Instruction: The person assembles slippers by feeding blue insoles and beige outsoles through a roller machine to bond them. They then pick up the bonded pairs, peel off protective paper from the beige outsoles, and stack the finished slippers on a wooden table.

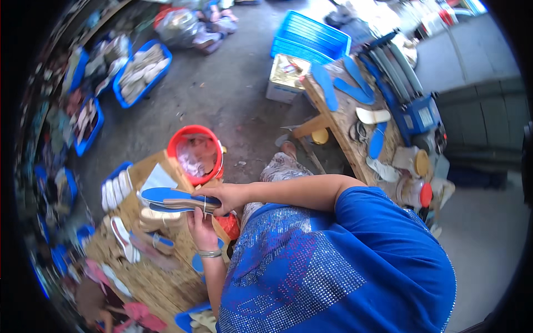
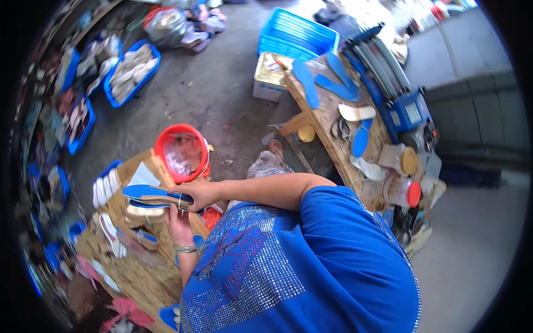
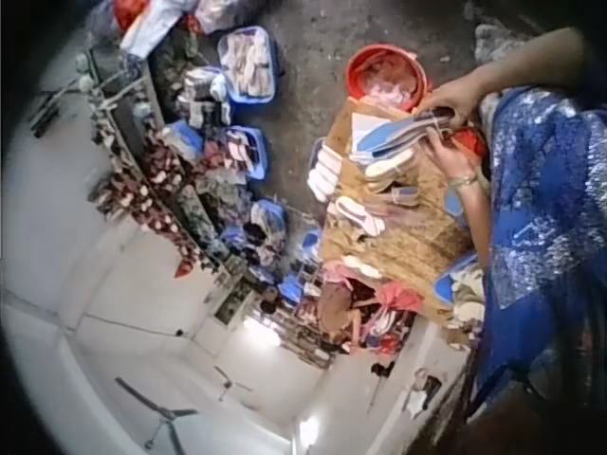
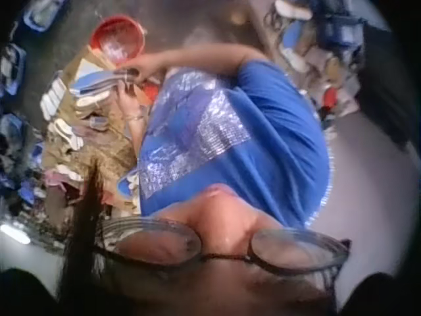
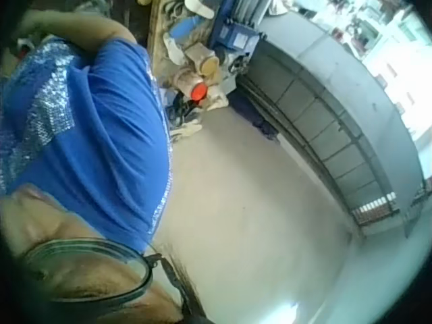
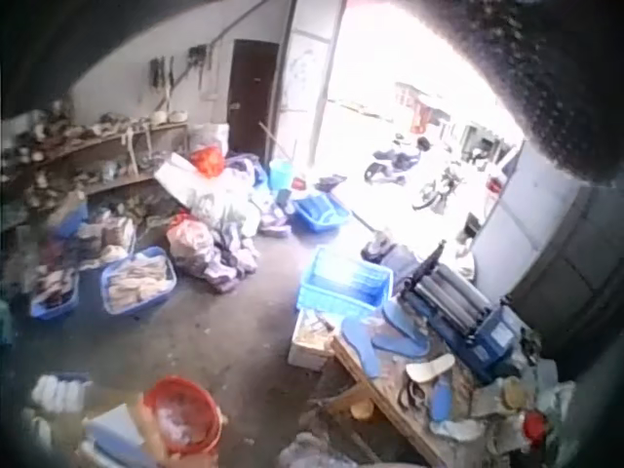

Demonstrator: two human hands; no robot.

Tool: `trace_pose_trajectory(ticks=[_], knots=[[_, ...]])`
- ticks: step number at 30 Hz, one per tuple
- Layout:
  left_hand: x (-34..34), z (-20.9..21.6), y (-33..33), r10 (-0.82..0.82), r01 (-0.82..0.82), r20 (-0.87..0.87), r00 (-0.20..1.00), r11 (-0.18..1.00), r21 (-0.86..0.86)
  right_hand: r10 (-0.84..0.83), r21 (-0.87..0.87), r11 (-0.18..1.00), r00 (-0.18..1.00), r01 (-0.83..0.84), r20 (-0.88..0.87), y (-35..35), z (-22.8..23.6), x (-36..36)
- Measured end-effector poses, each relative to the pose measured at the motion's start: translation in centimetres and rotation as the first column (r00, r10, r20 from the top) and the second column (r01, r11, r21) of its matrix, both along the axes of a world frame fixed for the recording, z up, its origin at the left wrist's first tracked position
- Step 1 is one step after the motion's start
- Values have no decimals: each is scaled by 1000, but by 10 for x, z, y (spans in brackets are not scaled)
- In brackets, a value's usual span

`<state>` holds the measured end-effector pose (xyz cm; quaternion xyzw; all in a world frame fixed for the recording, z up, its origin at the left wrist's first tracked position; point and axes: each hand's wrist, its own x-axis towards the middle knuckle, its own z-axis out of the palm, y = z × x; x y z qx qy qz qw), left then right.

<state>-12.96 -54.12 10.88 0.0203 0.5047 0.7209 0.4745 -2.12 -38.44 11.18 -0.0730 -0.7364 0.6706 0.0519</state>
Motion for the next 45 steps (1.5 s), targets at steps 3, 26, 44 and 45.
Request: trace_pose_trajectory(ticks=[3, 26, 44, 45], knots=[[12, -4, 39, -149, 148, -34, 988, 989, -14, -146, 62, 987, 989, 145, 7, 17, -15, 31], [87, -20, 104, 108, -121, 262, 959, 992, 33, -55, 297, 953, 998, 56, -12, 104, -9, 120], [-65, -219, -128, 543, -504, 296, 786, 840, -203, -31, 291, 954, 944, -69, 328, 98, -22, 100], [-80, -218, -148, 419, -466, 460, 783, 885, -14, -44, 278, 960, 953, -42, 298, 102, -16, 108]])
